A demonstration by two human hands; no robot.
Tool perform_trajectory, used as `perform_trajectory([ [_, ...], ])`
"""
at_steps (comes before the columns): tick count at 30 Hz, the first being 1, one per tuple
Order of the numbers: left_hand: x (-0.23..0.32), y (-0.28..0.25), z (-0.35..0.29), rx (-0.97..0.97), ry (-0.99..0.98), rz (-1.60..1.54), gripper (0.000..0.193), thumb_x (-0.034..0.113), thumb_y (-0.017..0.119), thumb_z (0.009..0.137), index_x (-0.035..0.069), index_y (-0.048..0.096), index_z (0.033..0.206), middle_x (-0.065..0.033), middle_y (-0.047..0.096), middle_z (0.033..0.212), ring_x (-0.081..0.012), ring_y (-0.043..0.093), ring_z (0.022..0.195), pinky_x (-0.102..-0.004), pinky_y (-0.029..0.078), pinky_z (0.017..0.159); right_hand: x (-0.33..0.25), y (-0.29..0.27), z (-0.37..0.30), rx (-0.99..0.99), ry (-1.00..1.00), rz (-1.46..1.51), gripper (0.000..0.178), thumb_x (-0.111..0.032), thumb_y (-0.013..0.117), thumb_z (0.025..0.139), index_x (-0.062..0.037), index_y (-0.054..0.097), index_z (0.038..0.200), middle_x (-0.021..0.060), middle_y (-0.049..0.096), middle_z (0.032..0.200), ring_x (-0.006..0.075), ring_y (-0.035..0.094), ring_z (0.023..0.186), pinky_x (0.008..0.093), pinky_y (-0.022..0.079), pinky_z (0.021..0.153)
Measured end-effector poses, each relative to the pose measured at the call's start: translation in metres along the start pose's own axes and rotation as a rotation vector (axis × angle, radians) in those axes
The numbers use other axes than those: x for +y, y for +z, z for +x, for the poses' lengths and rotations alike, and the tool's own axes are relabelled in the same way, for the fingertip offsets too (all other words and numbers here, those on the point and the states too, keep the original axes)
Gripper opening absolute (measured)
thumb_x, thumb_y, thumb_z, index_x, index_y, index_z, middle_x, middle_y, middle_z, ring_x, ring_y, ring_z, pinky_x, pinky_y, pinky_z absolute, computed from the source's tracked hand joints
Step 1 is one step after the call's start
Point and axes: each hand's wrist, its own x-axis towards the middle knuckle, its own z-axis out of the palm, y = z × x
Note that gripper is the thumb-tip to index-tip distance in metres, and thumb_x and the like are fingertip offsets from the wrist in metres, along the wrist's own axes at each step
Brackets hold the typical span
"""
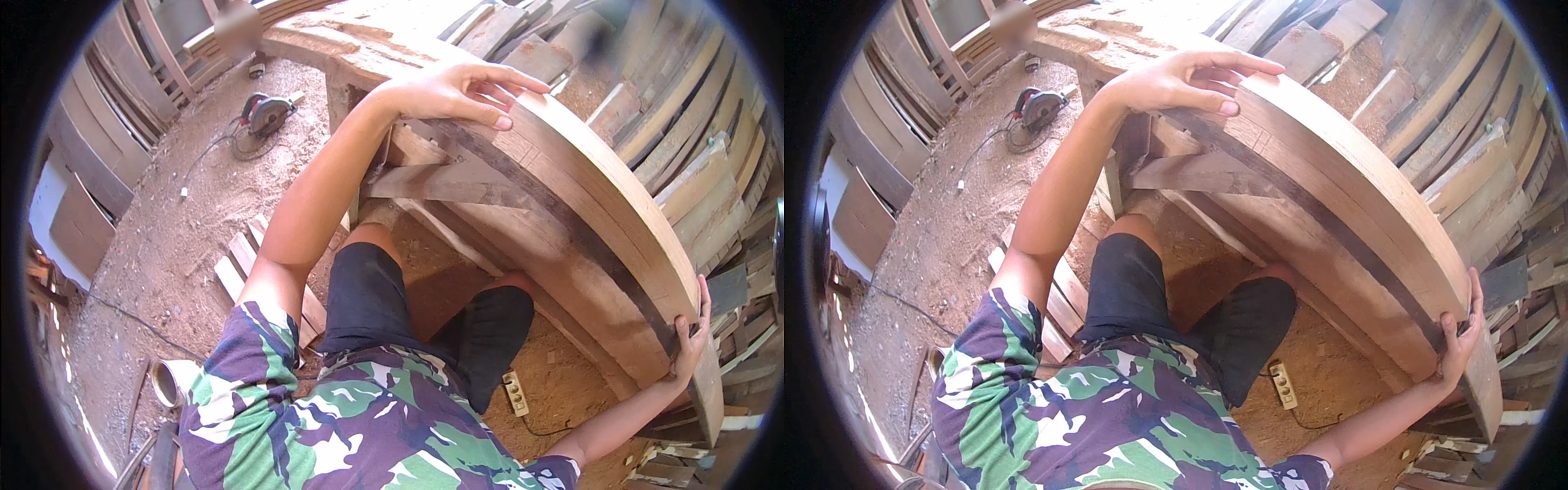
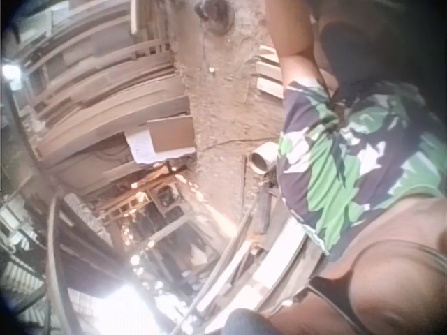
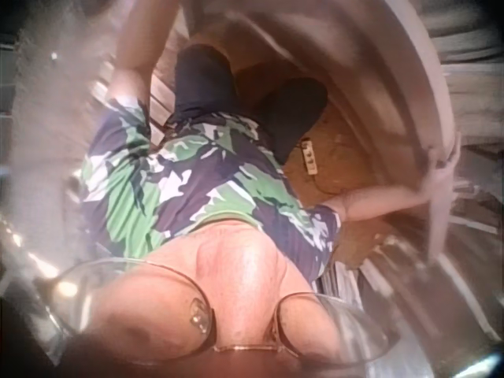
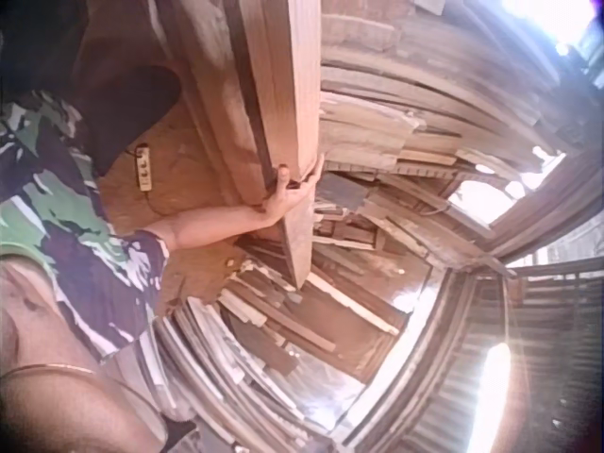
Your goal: The person uses a try square and a pen to mark lines on wood pieces. They align the square with the edges of the wood and draw precise lines, then pick up and move several boards to different positions on the workbench.
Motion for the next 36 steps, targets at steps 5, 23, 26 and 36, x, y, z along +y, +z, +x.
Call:
perform_trajectory([
  [5,-0.003,0.005,-0.002,0.036,0.001,0.033,0.073,0.026,0.077,0.103,0.017,0.051,0.170,-0.0092,0.065,0.158,-0.0207,0.060,0.143,-0.0428,0.045,0.126,0.012,-0.004,0.002,0.001,-0.027,0.028,0.127,-0.069,0.095,0.077,0.0025,0.044,0.169,0.0141,0.050,0.168,0.0266,0.050,0.152,0.0419,0.037,0.129],
  [23,-0.027,0.108,-0.038,0.845,0.172,0.359,0.030,0.030,0.080,0.100,0.016,0.084,0.126,-0.0053,0.083,0.126,-0.0279,0.063,0.146,-0.0585,0.026,0.138,0.018,-0.015,-0.002,-0.091,0.055,0.148,0.123,-0.050,0.100,0.080,-0.0034,0.036,0.174,0.0112,0.043,0.173,0.0306,0.048,0.154,0.0473,0.041,0.127],
  [26,-0.028,0.109,-0.037,0.850,0.205,0.344,0.029,0.030,0.080,0.100,0.016,0.085,0.125,-0.0053,0.082,0.128,-0.0284,0.064,0.144,-0.0580,0.027,0.137,0.019,-0.018,-0.001,-0.101,0.061,0.151,0.122,-0.050,0.100,0.080,-0.0032,0.037,0.173,0.0111,0.042,0.173,0.0307,0.047,0.155,0.0477,0.039,0.129],
  [36,0.002,0.045,-0.027,0.458,0.065,0.192,0.080,0.037,0.089,0.088,0.011,0.058,0.158,-0.0192,0.074,0.140,-0.0366,0.070,0.130,-0.0456,0.055,0.112,0.016,-0.009,0.001,-0.062,0.067,0.157,0.124,-0.050,0.102,0.076,-0.0039,0.039,0.172,0.0097,0.042,0.172,0.0304,0.046,0.155,0.0476,0.038,0.128],
])
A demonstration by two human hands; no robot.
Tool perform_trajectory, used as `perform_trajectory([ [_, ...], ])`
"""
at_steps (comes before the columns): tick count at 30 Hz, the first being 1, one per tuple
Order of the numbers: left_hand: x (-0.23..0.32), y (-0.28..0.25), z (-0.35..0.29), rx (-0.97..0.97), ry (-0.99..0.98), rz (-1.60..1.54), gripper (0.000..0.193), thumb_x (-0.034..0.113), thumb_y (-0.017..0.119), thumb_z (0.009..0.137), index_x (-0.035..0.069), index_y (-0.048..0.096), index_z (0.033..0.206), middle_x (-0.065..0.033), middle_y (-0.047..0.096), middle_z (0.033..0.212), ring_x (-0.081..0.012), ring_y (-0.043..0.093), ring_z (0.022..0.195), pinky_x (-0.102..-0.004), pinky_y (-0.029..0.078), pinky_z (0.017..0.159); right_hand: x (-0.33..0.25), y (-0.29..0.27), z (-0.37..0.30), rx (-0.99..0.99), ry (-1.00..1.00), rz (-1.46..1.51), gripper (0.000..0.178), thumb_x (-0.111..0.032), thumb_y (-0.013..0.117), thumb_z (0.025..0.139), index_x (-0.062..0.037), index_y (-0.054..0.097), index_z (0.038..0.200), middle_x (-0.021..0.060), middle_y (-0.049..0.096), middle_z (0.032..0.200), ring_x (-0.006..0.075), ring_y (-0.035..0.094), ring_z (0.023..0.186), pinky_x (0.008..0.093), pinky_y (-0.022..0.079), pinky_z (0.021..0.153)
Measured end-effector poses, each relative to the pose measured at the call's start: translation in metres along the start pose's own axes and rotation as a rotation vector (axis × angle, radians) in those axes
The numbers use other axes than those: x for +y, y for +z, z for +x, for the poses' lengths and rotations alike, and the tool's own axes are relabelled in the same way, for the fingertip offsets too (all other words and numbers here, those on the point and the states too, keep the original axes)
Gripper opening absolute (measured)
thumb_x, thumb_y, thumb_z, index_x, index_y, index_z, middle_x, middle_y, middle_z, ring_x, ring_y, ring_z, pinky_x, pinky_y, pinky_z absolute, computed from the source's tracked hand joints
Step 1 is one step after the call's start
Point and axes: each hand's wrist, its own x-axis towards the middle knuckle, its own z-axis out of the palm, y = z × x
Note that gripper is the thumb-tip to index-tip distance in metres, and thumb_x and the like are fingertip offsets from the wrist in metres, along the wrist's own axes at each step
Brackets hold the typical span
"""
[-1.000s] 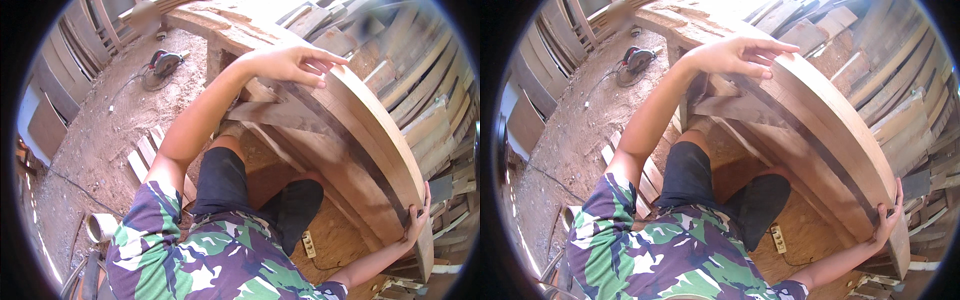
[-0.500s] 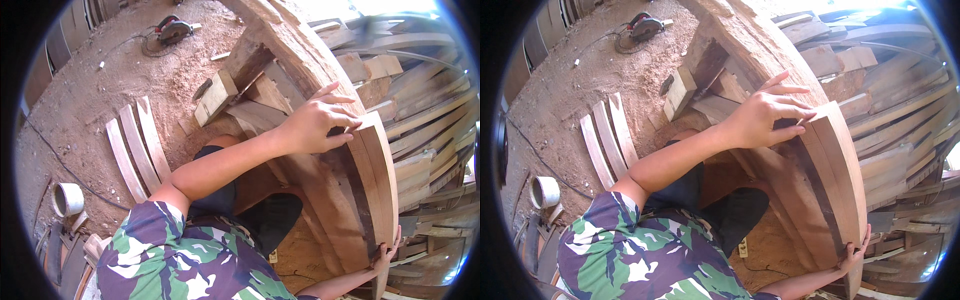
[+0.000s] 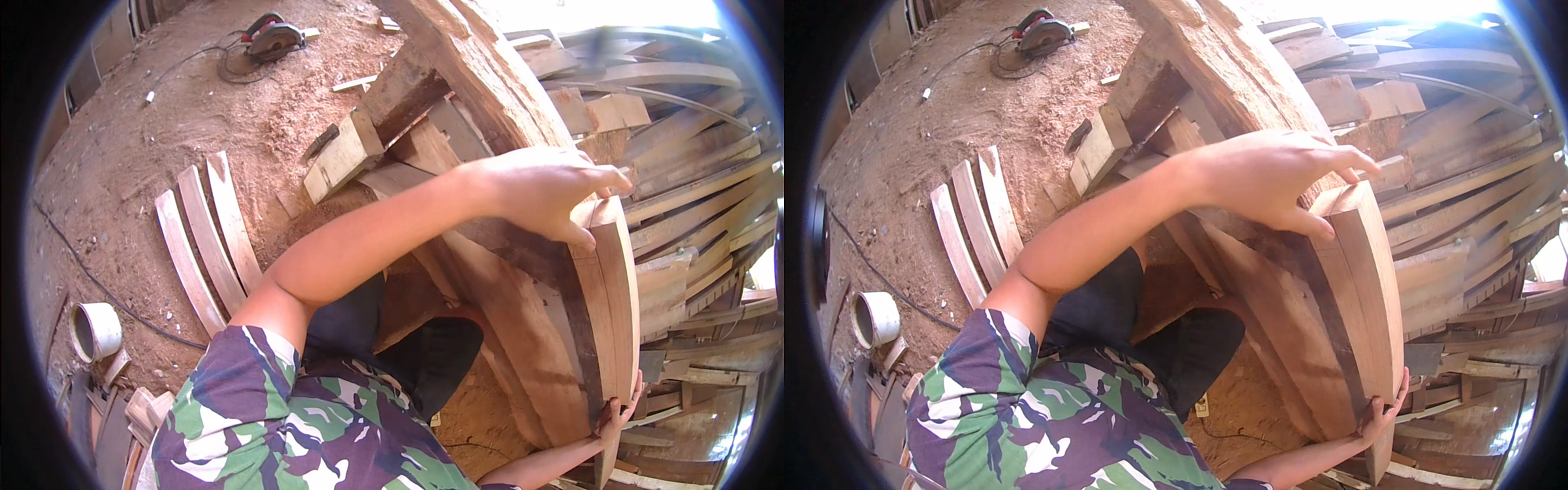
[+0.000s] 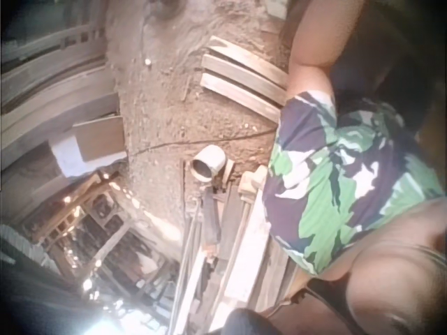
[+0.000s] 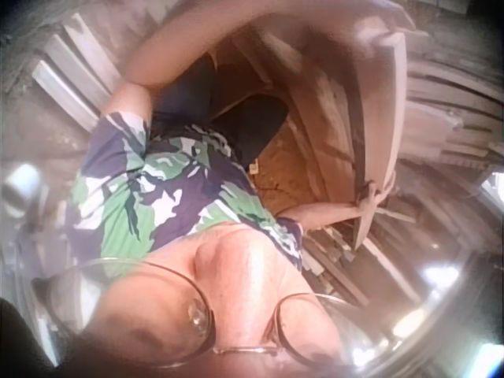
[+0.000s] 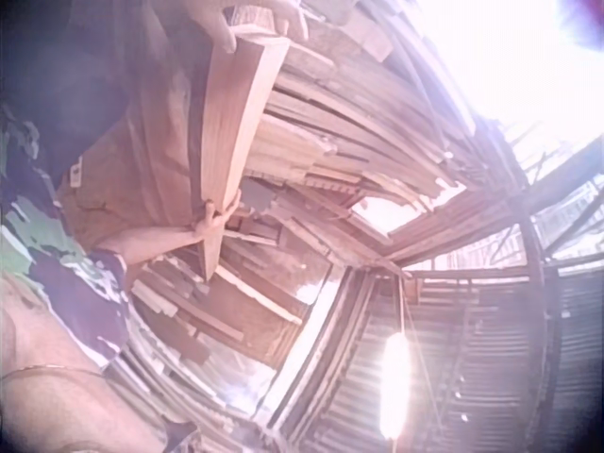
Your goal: The person uses a try square and a pen to mark lines on wood pieces. They align the square with the edges of the wood and draw precise lines, then pick up and move several boards to different positions on the workbench.
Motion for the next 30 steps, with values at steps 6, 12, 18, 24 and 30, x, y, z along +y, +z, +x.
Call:
perform_trajectory([
  [6,-0.022,-0.005,0.023,-0.119,0.031,-0.092,0.110,0.032,0.093,0.083,0.011,0.032,0.172,-0.0186,0.075,0.139,-0.0353,0.074,0.121,-0.0427,0.056,0.108,0.000,-0.003,-0.002,-0.002,-0.006,0.002,0.123,-0.049,0.101,0.078,-0.0038,0.037,0.173,0.0096,0.044,0.171,0.0301,0.047,0.155,0.0481,0.040,0.128],
  [12,-0.013,-0.007,0.020,-0.192,-0.145,-0.131,0.114,0.032,0.094,0.084,0.013,0.024,0.172,-0.0130,0.077,0.134,-0.0349,0.076,0.113,-0.0437,0.058,0.104,-0.006,0.003,-0.001,0.023,0.045,-0.015,0.129,-0.052,0.104,0.072,-0.0013,0.038,0.171,0.0123,0.044,0.169,0.0302,0.047,0.154,0.0463,0.039,0.127],
  [18,-0.012,-0.009,0.018,-0.194,-0.147,-0.077,0.107,0.033,0.091,0.086,0.015,0.024,0.168,-0.0096,0.079,0.124,-0.0358,0.078,0.102,-0.0453,0.060,0.098,-0.011,0.008,-0.002,0.012,0.049,0.026,0.131,-0.048,0.104,0.073,-0.0013,0.034,0.173,0.0133,0.046,0.167,0.0295,0.048,0.153,0.0448,0.039,0.127],
  [24,-0.013,-0.010,0.016,-0.167,-0.113,-0.088,0.105,0.032,0.091,0.086,0.014,0.025,0.166,-0.0109,0.078,0.121,-0.0334,0.079,0.099,-0.0441,0.061,0.094,-0.015,0.011,0.000,0.023,0.092,0.024,0.132,-0.046,0.105,0.071,-0.0020,0.032,0.173,0.0132,0.046,0.166,0.0290,0.048,0.152,0.0435,0.041,0.125],
  [30,-0.021,-0.005,0.017,-0.162,-0.046,-0.112,0.102,0.031,0.091,0.087,0.014,0.027,0.164,-0.0146,0.078,0.119,-0.0332,0.080,0.098,-0.0430,0.063,0.092,-0.016,0.009,-0.005,0.066,0.090,0.004,0.132,-0.048,0.105,0.069,-0.0010,0.035,0.171,0.0137,0.047,0.165,0.0279,0.049,0.151,0.0417,0.040,0.125],
])
